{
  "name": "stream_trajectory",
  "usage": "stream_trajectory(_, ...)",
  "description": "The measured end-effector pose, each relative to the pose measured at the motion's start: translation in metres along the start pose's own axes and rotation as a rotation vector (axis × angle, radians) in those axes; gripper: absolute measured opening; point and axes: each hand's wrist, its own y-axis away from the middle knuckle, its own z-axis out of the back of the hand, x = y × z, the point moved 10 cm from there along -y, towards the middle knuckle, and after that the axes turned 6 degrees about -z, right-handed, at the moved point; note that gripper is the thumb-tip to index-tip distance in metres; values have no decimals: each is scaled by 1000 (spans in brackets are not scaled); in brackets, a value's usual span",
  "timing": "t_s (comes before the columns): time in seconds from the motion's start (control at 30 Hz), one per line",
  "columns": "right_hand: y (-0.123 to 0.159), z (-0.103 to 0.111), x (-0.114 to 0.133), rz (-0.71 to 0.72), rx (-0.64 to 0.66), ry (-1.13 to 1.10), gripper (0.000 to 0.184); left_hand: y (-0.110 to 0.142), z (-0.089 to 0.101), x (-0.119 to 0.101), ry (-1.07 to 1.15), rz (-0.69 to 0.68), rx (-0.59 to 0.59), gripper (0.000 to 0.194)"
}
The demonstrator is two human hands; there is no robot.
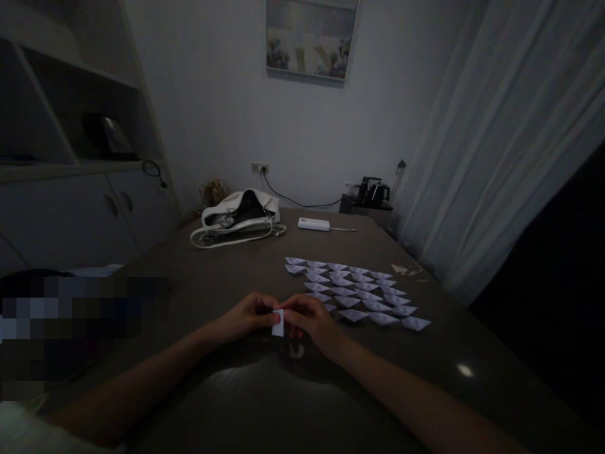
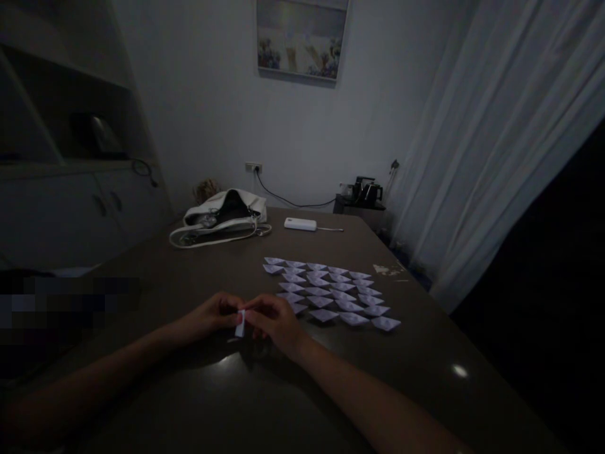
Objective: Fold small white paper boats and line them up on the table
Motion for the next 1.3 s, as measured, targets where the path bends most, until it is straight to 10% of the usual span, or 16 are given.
stream_trajectory(0.77, 2, -1, 3, -32, 9, 41, 18, 1, -3, 0, -8, 18, 30, 26)
stream_trajectory(1.3, 13, 18, 15, 145, -279, 321, 7, 4, 8, 0, -222, 89, -100, 29)
